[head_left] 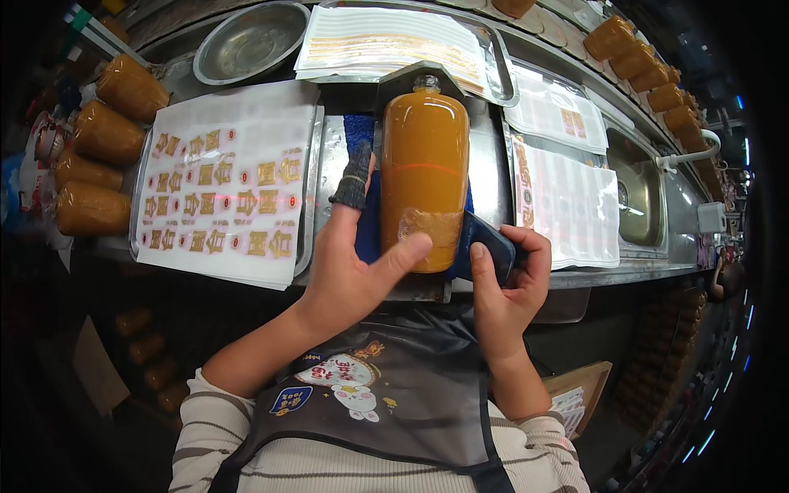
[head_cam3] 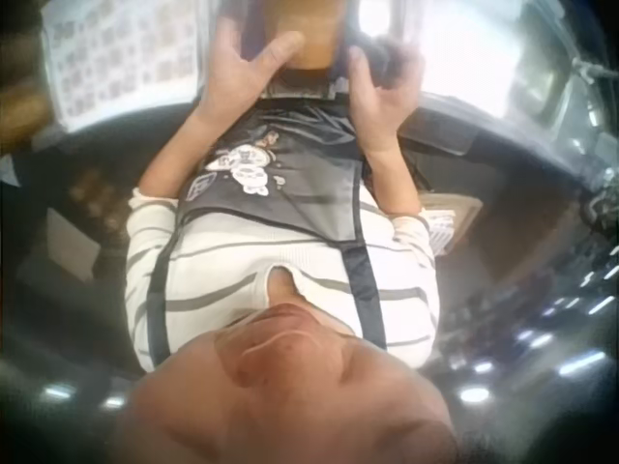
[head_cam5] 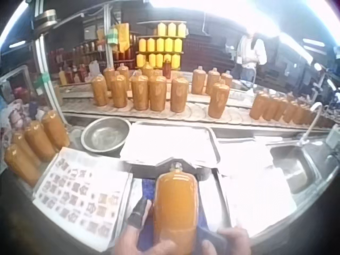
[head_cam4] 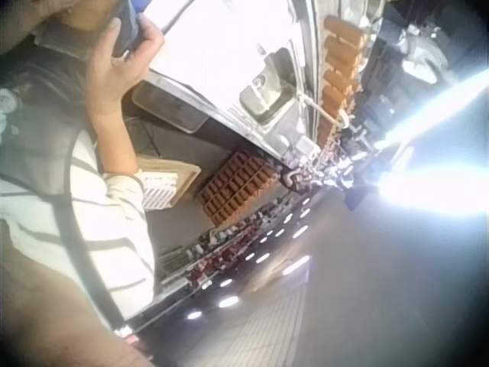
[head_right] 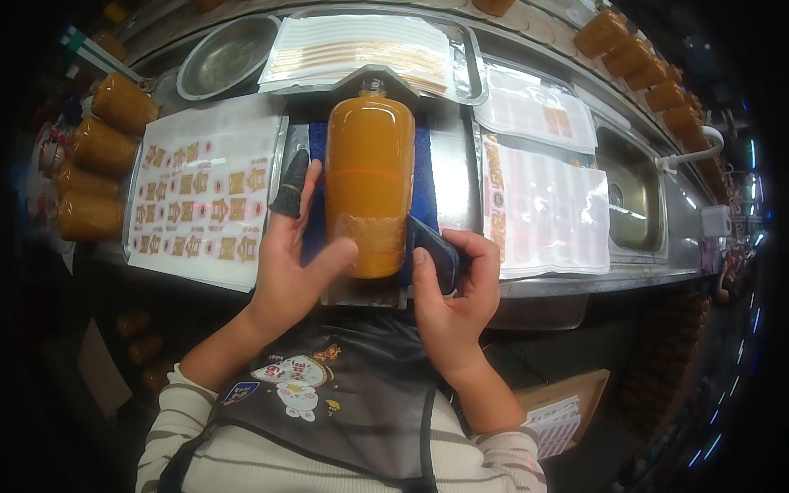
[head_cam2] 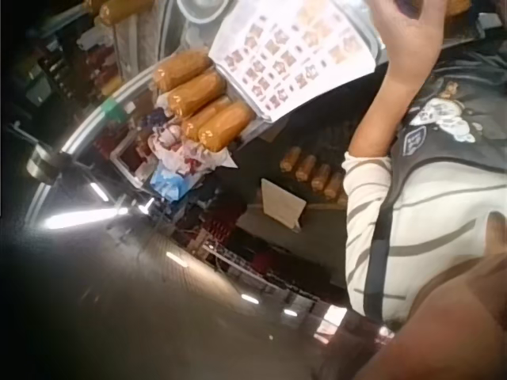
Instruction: The person applies adhesive labels to amber-colored bottles on a production line. They pick up each bottle, smooth a label onto its surface, and place it back on the conveyor. The process is repeated for multiple bottles.
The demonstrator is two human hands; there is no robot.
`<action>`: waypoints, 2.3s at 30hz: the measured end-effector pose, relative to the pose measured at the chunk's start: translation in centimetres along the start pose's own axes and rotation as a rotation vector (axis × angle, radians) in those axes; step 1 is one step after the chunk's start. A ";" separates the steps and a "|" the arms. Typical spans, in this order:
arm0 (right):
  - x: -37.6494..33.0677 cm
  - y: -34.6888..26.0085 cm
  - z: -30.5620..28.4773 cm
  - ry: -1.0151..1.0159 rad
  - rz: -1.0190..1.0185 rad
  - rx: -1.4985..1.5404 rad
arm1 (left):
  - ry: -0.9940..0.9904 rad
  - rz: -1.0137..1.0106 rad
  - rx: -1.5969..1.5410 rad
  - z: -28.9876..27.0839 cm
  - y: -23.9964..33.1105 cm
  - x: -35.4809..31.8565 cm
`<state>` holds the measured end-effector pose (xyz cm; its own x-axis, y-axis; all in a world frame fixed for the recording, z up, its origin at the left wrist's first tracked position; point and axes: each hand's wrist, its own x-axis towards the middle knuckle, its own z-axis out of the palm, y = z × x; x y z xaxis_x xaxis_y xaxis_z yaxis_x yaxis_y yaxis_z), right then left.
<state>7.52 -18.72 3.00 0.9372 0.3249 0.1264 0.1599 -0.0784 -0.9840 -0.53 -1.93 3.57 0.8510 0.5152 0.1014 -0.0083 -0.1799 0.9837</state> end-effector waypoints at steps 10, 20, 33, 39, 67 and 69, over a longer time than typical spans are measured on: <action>-0.2 0.6 0.3 -0.003 -0.091 -0.079 | -0.014 -0.095 -0.127 0.4 -0.2 0.9; -0.4 1.0 0.3 0.008 -0.068 -0.058 | -0.003 -0.147 -0.023 0.6 -0.1 1.1; 2.5 0.6 -1.3 -0.098 0.282 0.258 | -0.010 -0.106 -0.121 0.4 0.3 1.4; 3.1 -0.2 1.3 -0.235 0.209 0.046 | -0.041 -0.136 -0.097 0.2 0.1 1.3; 3.0 0.9 0.8 -0.286 0.346 0.261 | -0.082 -0.149 -0.215 -0.2 -0.2 1.4; 3.1 0.7 0.7 -0.295 0.360 0.254 | -0.084 -0.145 -0.209 -0.2 -0.2 1.4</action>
<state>10.29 -17.08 2.59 0.7864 0.5735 -0.2295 -0.2700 -0.0150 -0.9627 0.58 -0.99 3.57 0.8918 0.4501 -0.0467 0.0159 0.0720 0.9973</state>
